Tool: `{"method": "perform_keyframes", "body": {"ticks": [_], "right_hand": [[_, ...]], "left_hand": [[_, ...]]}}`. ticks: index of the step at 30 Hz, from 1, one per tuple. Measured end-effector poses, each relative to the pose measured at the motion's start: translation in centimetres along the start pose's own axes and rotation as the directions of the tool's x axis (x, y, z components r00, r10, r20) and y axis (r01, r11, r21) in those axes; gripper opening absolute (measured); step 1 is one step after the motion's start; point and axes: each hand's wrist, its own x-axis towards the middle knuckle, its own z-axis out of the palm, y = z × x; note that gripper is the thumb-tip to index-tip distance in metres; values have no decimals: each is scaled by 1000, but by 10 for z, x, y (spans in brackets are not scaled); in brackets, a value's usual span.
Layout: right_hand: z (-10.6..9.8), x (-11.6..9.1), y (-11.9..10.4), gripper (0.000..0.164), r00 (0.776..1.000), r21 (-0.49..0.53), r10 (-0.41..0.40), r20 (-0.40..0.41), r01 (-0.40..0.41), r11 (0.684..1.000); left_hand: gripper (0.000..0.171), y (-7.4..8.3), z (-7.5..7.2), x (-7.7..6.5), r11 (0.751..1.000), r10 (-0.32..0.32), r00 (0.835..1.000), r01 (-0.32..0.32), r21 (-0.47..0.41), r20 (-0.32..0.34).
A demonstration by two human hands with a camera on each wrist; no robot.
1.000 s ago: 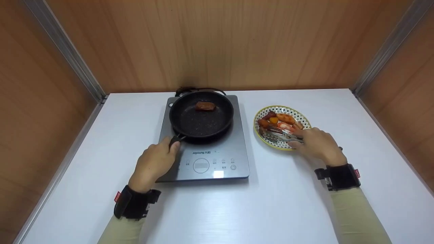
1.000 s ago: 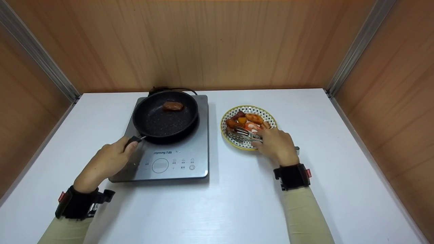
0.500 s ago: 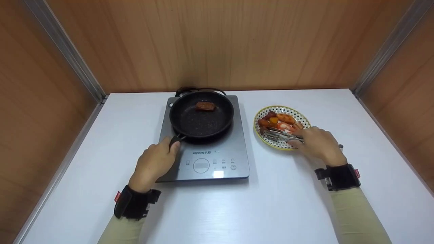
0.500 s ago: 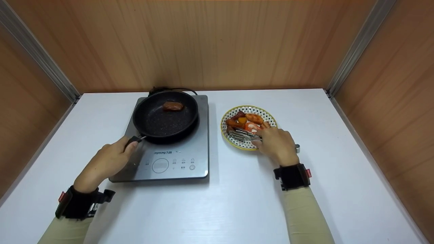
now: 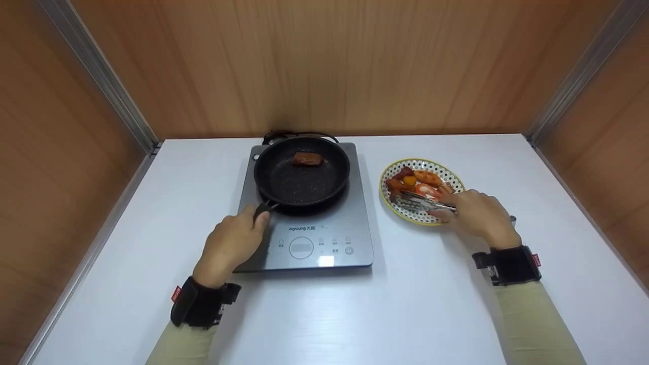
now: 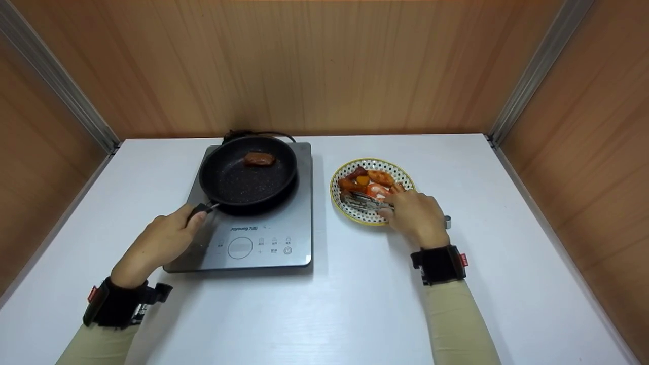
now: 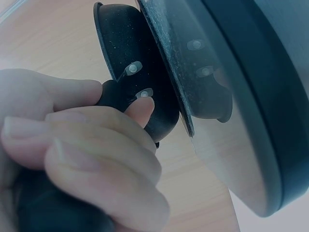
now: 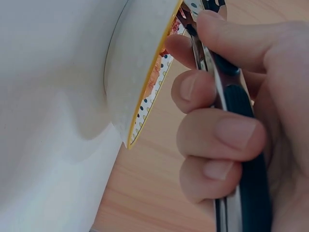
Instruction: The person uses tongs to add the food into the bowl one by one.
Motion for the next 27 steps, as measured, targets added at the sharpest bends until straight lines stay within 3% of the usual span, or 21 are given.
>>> {"method": "perform_keyframes", "body": {"ticks": [18,27], "right_hand": [[-12,-9,-2,55,999,9,36,6,-36,999],[-54,-10,-7,47,997,-59,-68,-43,65,996]], "left_hand": [[34,1,2,2,1000,1,1000,-1,-10,13],[35,-1,2,1,1000,6,1000,-6,-10,-10]]}}
